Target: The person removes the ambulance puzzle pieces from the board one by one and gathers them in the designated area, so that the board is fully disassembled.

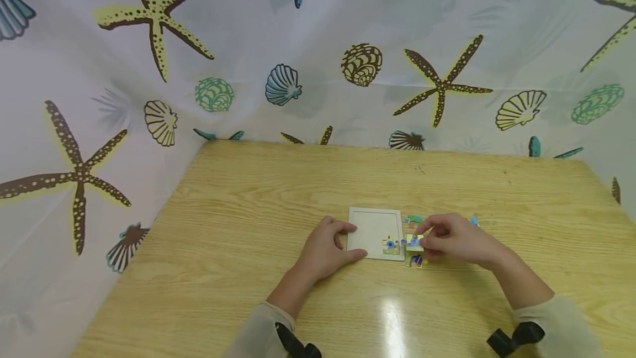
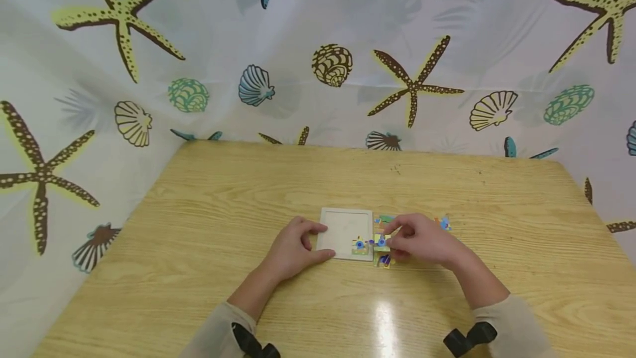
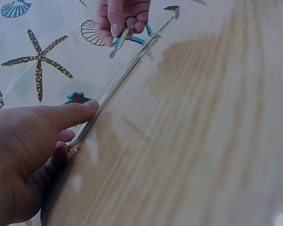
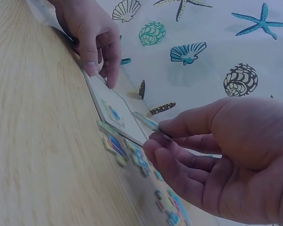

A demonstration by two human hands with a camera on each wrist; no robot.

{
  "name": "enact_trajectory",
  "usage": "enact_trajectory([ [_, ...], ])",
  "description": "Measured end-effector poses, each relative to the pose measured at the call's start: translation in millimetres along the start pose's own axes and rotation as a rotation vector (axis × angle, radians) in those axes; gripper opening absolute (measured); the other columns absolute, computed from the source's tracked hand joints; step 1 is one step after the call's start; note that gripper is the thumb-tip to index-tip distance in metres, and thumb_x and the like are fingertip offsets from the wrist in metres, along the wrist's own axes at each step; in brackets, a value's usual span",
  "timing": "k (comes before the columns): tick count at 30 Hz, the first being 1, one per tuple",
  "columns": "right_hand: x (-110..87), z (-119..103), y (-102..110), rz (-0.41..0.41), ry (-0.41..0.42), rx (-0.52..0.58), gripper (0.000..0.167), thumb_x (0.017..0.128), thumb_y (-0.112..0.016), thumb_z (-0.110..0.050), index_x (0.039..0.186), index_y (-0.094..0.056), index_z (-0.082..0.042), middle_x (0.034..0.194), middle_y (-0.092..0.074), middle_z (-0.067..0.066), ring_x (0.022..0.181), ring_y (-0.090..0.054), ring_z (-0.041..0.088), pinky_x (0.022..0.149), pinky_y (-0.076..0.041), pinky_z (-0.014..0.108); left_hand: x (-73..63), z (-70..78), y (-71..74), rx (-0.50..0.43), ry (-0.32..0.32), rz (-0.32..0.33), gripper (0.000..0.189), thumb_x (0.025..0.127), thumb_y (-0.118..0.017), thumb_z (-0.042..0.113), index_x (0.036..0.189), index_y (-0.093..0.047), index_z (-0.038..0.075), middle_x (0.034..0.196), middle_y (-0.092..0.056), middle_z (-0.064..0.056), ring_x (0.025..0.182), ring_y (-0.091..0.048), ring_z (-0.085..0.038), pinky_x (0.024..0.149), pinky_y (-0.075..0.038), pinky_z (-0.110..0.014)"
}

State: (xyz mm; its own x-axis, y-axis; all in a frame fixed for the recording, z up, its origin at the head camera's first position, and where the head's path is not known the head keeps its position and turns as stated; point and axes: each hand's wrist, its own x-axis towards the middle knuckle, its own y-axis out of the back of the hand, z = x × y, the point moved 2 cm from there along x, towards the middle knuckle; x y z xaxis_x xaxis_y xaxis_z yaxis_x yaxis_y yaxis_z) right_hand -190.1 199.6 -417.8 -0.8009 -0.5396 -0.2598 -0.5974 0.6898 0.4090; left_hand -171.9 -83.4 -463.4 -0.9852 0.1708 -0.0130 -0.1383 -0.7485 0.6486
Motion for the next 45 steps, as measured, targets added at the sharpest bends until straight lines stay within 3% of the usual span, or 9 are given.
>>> enact_trajectory([
  [8,-13.7,7,16,-0.034,0.013,-0.072,0.022,0.099,-0.063,-0.017,0.106,-0.061,0.005,0.088,-0.066,0.012,0.076,-0.065,0.020,0.069,-0.057,0.031,0.9,1.8,-0.3,0.017,-0.007,-0.005,0.052,0.076,-0.087,0.039,0.120,-0.071,0.016,0.095,-0.051,0.001,0.071,-0.048,-0.011,0.064,-0.041,-0.024],
  [20,-27.5,21,26,-0.068,-0.068,-0.142,0.018,0.096,-0.065,-0.012,0.103,-0.065,0.005,0.085,-0.068,0.008,0.071,-0.060,0.012,0.064,-0.053,0.025,0.1,1.2,0.4,0.021,-0.010,-0.005,0.051,0.077,-0.087,0.039,0.120,-0.071,0.016,0.094,-0.051,0.001,0.071,-0.048,-0.011,0.063,-0.040,-0.024],
  [24,-29.7,21,22,-0.017,-0.094,-0.177,0.018,0.093,-0.069,-0.012,0.102,-0.067,0.004,0.082,-0.068,0.007,0.070,-0.060,0.013,0.062,-0.052,0.026,0.3,0.0,0.4,0.016,-0.005,-0.003,0.051,0.077,-0.087,0.038,0.120,-0.071,0.016,0.094,-0.051,0.001,0.071,-0.048,-0.011,0.063,-0.040,-0.024],
  [29,-32.0,18,17,0.117,-0.138,-0.359,0.019,0.087,-0.077,-0.018,0.097,-0.068,-0.004,0.079,-0.064,0.003,0.071,-0.056,0.016,0.064,-0.047,0.030,0.4,0.3,0.6,0.007,-0.007,-0.007,0.051,0.077,-0.086,0.039,0.120,-0.070,0.016,0.096,-0.051,0.001,0.072,-0.048,-0.011,0.064,-0.041,-0.024],
  [33,-32.7,16,15,0.152,-0.143,-0.441,0.019,0.086,-0.077,-0.020,0.095,-0.067,-0.007,0.081,-0.063,0.002,0.072,-0.055,0.016,0.067,-0.045,0.032,0.4,0.7,0.6,0.007,-0.005,-0.007,0.051,0.077,-0.086,0.039,0.121,-0.070,0.016,0.096,-0.051,0.001,0.072,-0.048,-0.011,0.063,-0.040,-0.024],
  [38,-32.1,15,14,0.136,-0.125,-0.412,0.014,0.091,-0.073,-0.019,0.097,-0.068,-0.007,0.083,-0.064,0.001,0.073,-0.056,0.015,0.065,-0.047,0.029,0.4,1.3,0.5,0.002,-0.002,-0.007,0.051,0.077,-0.087,0.038,0.120,-0.070,0.016,0.096,-0.051,0.000,0.072,-0.048,-0.012,0.063,-0.040,-0.024],
  [45,-18.8,7,9,0.081,-0.075,-0.243,0.015,0.096,-0.064,-0.014,0.101,-0.066,-0.001,0.080,-0.061,0.007,0.067,-0.056,0.018,0.057,-0.048,0.028,0.0,-0.4,0.4,-0.004,-0.007,-0.007,0.052,0.077,-0.086,0.039,0.120,-0.070,0.015,0.094,-0.050,0.000,0.071,-0.047,-0.012,0.064,-0.040,-0.024],
])
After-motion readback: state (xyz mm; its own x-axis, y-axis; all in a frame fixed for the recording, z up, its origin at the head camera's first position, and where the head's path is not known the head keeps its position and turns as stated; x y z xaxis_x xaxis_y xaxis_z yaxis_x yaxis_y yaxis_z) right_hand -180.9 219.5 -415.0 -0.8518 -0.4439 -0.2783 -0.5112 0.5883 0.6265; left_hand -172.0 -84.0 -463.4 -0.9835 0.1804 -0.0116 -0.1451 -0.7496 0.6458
